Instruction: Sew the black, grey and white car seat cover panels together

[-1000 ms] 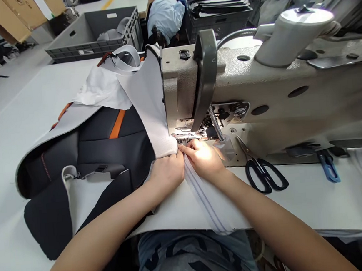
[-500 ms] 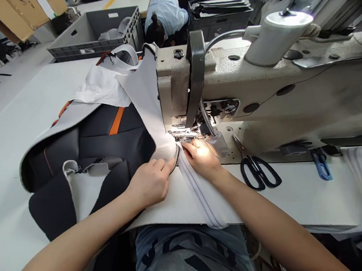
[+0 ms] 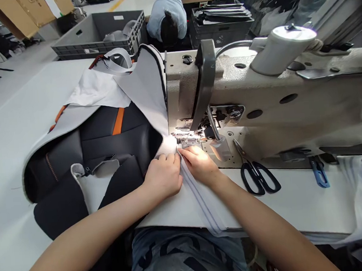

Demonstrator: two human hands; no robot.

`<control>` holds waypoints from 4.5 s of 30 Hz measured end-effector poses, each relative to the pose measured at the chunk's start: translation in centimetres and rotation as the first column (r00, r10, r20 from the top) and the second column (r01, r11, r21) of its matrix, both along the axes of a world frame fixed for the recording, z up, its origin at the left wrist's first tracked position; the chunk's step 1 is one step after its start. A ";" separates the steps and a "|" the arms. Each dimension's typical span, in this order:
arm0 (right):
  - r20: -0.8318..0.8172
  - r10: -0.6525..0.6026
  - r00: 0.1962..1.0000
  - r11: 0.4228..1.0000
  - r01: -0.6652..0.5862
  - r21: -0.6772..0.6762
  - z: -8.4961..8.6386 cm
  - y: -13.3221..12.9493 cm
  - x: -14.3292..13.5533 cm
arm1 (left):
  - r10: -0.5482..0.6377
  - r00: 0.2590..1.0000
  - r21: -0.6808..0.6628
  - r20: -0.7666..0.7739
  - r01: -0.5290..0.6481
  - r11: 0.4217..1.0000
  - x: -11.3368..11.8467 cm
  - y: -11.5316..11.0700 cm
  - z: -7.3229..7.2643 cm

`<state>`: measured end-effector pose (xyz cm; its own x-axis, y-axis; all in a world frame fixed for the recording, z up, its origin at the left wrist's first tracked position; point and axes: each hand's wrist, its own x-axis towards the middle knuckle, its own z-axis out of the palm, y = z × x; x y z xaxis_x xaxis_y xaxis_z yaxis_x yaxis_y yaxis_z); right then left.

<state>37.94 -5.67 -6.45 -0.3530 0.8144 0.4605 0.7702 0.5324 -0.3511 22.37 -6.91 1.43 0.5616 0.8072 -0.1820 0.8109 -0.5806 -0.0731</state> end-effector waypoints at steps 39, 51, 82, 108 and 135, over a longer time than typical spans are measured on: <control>0.033 0.013 0.999 0.985 -0.019 0.170 0.6 -0.5 -0.2 | -0.238 0.962 0.191 0.138 0.210 0.959 -3.7 0.3 -3.2; 0.053 0.005 0.999 0.995 -0.011 0.100 0.9 -0.5 0.0 | -0.220 0.944 0.238 0.245 0.162 0.958 -3.2 4.5 -4.4; 0.449 -0.566 0.692 0.753 0.655 -0.061 2.1 -11.4 12.1 | -0.174 0.911 0.206 0.373 0.102 0.973 -3.4 5.1 -4.4; 0.196 -0.079 0.977 0.936 0.140 -0.323 3.8 -7.8 3.8 | -0.239 0.914 0.065 0.329 0.231 0.971 -7.4 -0.6 -0.1; 0.280 0.160 0.946 0.964 -0.089 -0.252 5.2 -5.8 -3.9 | -0.003 0.641 -0.166 0.767 0.202 0.965 -9.3 1.6 2.4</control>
<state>34.07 -11.44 -1.26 -0.5492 0.8267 0.1224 0.7908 0.5614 -0.2436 13.05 -5.32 3.80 0.6579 0.7302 0.1845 0.4568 -0.5816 0.6731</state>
